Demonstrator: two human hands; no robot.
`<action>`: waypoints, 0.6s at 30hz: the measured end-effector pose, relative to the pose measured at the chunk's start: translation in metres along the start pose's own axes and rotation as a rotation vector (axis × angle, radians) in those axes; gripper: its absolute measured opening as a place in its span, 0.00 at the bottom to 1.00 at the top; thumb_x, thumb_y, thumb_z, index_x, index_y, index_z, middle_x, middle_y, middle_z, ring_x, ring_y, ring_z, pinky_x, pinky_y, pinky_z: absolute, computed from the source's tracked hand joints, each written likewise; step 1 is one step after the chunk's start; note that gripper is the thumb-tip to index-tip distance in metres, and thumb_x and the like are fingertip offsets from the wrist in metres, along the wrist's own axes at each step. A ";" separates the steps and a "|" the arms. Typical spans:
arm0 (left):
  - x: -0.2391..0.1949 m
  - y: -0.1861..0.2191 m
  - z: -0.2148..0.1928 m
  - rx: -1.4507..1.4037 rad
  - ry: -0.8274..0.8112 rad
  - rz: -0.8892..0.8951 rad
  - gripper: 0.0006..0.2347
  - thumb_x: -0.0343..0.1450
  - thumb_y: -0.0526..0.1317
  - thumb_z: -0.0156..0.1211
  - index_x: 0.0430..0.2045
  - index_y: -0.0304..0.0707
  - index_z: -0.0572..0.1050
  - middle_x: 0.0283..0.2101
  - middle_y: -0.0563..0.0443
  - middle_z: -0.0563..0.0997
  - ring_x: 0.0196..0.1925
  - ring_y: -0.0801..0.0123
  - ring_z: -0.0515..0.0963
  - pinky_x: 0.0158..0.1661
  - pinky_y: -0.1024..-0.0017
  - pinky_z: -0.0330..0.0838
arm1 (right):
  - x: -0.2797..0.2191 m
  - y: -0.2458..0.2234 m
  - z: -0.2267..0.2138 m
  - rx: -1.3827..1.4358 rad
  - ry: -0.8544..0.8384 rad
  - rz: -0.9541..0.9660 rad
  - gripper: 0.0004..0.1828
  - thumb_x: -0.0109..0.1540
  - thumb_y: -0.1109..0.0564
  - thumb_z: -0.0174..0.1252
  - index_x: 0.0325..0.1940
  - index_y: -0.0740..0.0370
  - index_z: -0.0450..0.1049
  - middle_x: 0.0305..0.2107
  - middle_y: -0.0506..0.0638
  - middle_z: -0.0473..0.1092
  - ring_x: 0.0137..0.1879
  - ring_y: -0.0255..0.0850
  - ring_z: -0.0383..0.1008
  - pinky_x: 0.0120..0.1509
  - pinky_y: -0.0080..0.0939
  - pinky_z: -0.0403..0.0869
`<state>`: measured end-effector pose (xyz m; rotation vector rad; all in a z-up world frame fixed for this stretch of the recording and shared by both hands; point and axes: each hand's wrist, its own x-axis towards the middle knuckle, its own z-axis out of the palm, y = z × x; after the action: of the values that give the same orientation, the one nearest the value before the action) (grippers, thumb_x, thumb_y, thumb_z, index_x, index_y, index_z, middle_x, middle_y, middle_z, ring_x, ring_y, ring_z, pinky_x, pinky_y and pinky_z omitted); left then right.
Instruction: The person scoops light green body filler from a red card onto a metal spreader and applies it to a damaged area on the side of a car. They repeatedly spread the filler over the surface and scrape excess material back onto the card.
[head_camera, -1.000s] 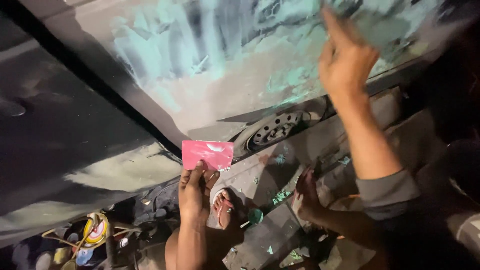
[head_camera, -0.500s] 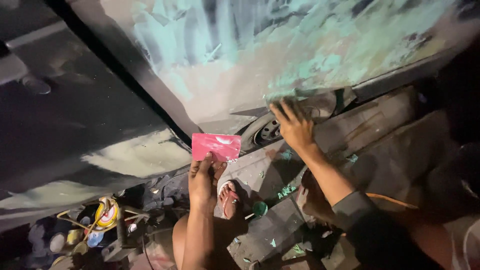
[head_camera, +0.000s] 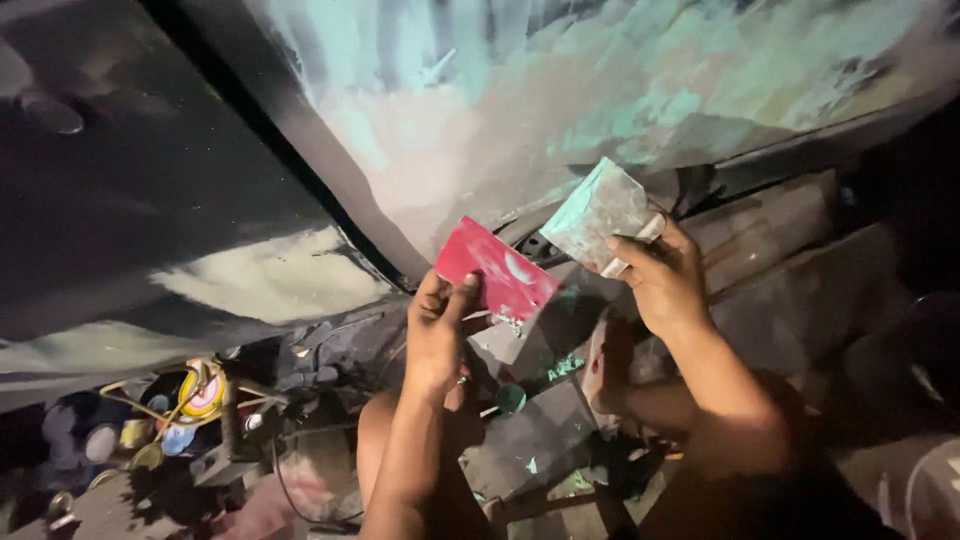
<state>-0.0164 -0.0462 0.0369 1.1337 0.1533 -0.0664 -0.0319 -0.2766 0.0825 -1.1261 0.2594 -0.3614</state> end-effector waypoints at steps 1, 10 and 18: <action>-0.003 0.002 0.002 0.007 0.006 -0.002 0.09 0.70 0.36 0.67 0.43 0.35 0.79 0.32 0.42 0.84 0.28 0.58 0.85 0.31 0.56 0.85 | -0.003 0.007 -0.002 0.005 0.000 0.008 0.19 0.56 0.67 0.67 0.49 0.58 0.75 0.33 0.49 0.74 0.37 0.39 0.81 0.40 0.44 0.86; 0.000 -0.004 -0.008 -0.126 0.015 0.053 0.07 0.71 0.31 0.63 0.40 0.29 0.77 0.30 0.43 0.82 0.26 0.59 0.85 0.26 0.59 0.86 | -0.013 0.036 -0.007 0.059 -0.112 -0.080 0.21 0.59 0.69 0.64 0.55 0.62 0.72 0.38 0.54 0.76 0.44 0.43 0.82 0.45 0.49 0.86; 0.004 -0.007 -0.019 -0.095 0.038 0.068 0.05 0.71 0.30 0.63 0.37 0.28 0.77 0.27 0.45 0.80 0.24 0.60 0.84 0.26 0.58 0.86 | -0.015 0.041 -0.011 0.008 -0.100 -0.127 0.25 0.59 0.69 0.64 0.60 0.63 0.70 0.40 0.54 0.75 0.48 0.43 0.80 0.50 0.51 0.85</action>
<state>-0.0153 -0.0322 0.0222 1.0453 0.1504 0.0228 -0.0436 -0.2643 0.0406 -1.1518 0.0985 -0.4164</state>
